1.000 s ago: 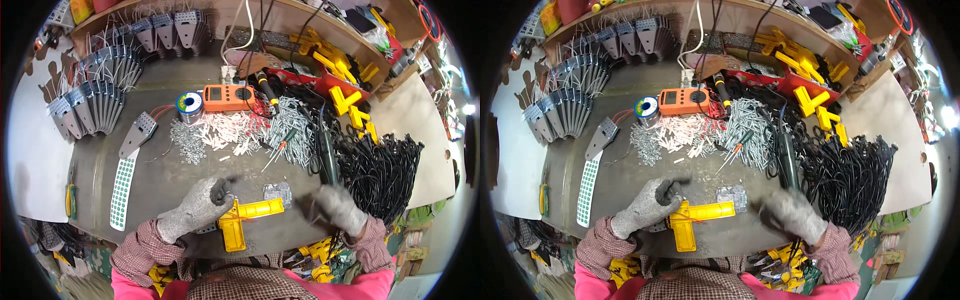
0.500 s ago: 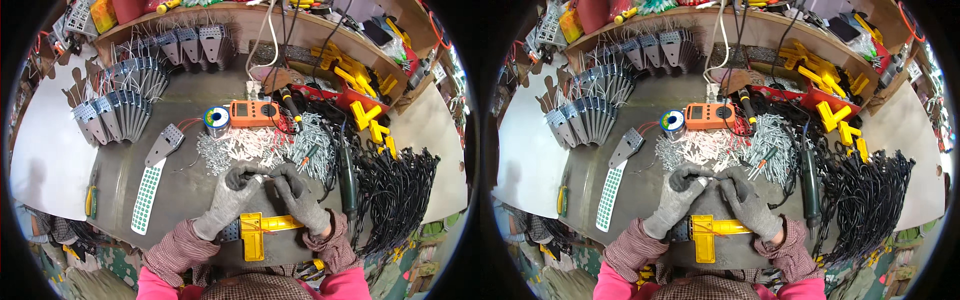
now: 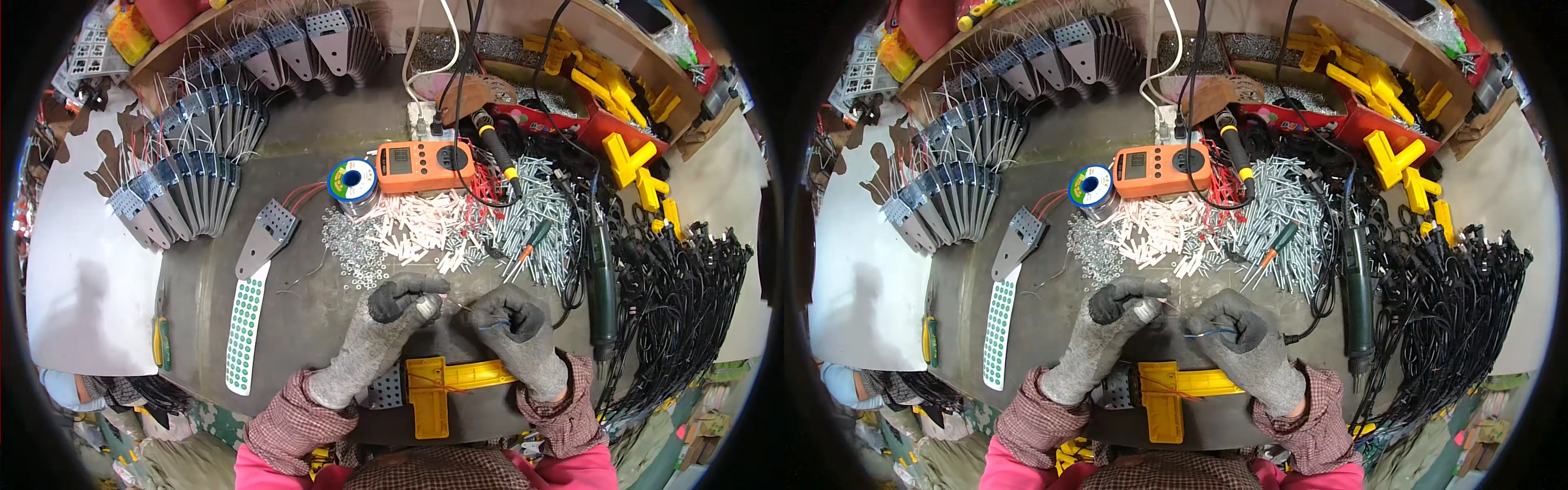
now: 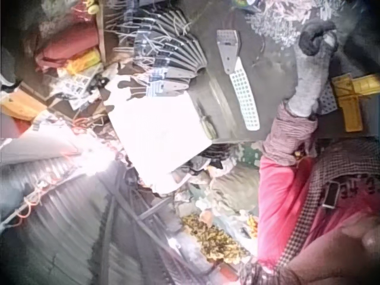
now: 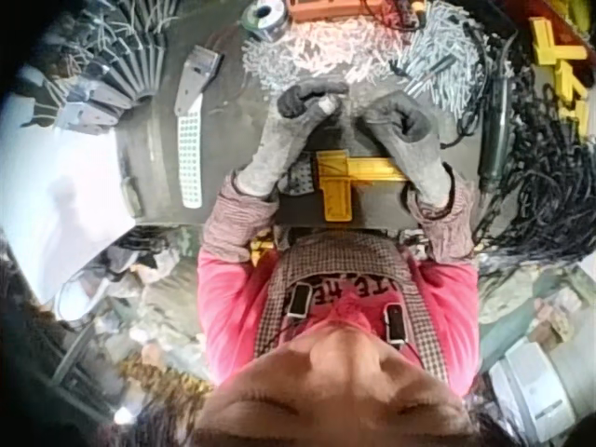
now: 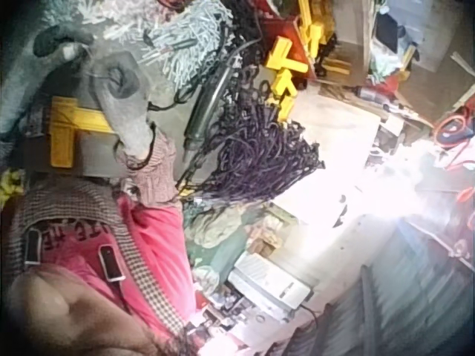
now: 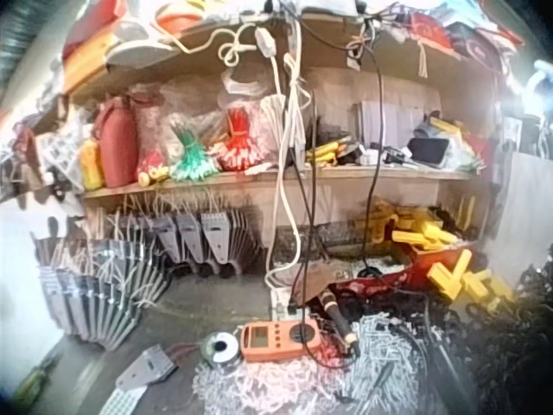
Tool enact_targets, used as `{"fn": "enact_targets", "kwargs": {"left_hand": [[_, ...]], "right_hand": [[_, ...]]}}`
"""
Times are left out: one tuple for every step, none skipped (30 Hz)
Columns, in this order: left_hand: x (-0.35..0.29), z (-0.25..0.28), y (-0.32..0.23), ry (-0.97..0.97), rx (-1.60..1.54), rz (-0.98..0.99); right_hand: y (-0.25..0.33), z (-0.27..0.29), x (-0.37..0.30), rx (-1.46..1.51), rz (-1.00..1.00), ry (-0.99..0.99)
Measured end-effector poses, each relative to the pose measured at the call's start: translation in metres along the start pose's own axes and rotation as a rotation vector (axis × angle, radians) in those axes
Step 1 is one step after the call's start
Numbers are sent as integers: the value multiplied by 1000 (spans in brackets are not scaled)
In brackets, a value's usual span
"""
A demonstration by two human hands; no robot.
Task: The person organizes metal components on the table, places electrical wiring and metal parts into a plastic housing, solders the connections using a soldering iron, and positions the wires inside the housing by hand.
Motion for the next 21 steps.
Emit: {"fn": "enact_targets", "kwargs": {"left_hand": [[0,1,3,-1,4,8],[1,2,5,26,69,-48],[2,3,6,53,135,-103],[2,2,5,56,136,-98],[3,1,2,70,156,-105],[3,0,0,85,176,-113],[3,-1,-1,86,177,-111],[3,-2,-2,71,160,-122],[3,-4,-2,55,143,-134],[2,-4,-1,54,144,-133],[3,-4,0,56,216,-187],[2,-4,0,58,288,-241],[3,-2,0,59,287,-241],[3,-1,-1,110,361,-266],[3,0,-2,162,435,-292],[3,-1,0,162,435,-292],[2,-2,4,166,419,-320],[1,-2,7,170,403,-348],[0,-2,8,169,404,-348],[-1,-2,9,180,408,-306],[-2,-2,11,191,413,-263]], "right_hand": [[0,0,0,2,-39,6],[0,1,0,8,-43,8],[0,0,1,7,-30,33],[1,1,1,5,-18,52],[2,1,0,9,-21,49],[2,1,0,17,-35,45],[2,1,1,23,-47,43],[2,2,2,25,-48,43],[1,4,3,-10,-50,42],[0,6,5,-45,-52,43],[0,6,5,-44,-52,44],[0,6,6,-35,-72,48],[-1,7,6,-26,-92,49],[0,7,5,-27,-93,47],[1,6,5,-61,-75,37],[2,6,5,-96,-56,29],[1,5,5,-96,-56,29],[-2,5,6,-81,-60,43],[-2,4,6,-66,-63,59],[-1,3,6,-66,-62,60],[2,0,6,-129,-41,50]]}}
Point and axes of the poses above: each hand's wrist, its own x-axis towards the middle knuckle, its own z-axis out of the back of the hand, y = z × x, the point moved 2 cm from there along x, towards the middle knuckle, and after that the axes turned 14 degrees about -z, right-handed, at the moved point
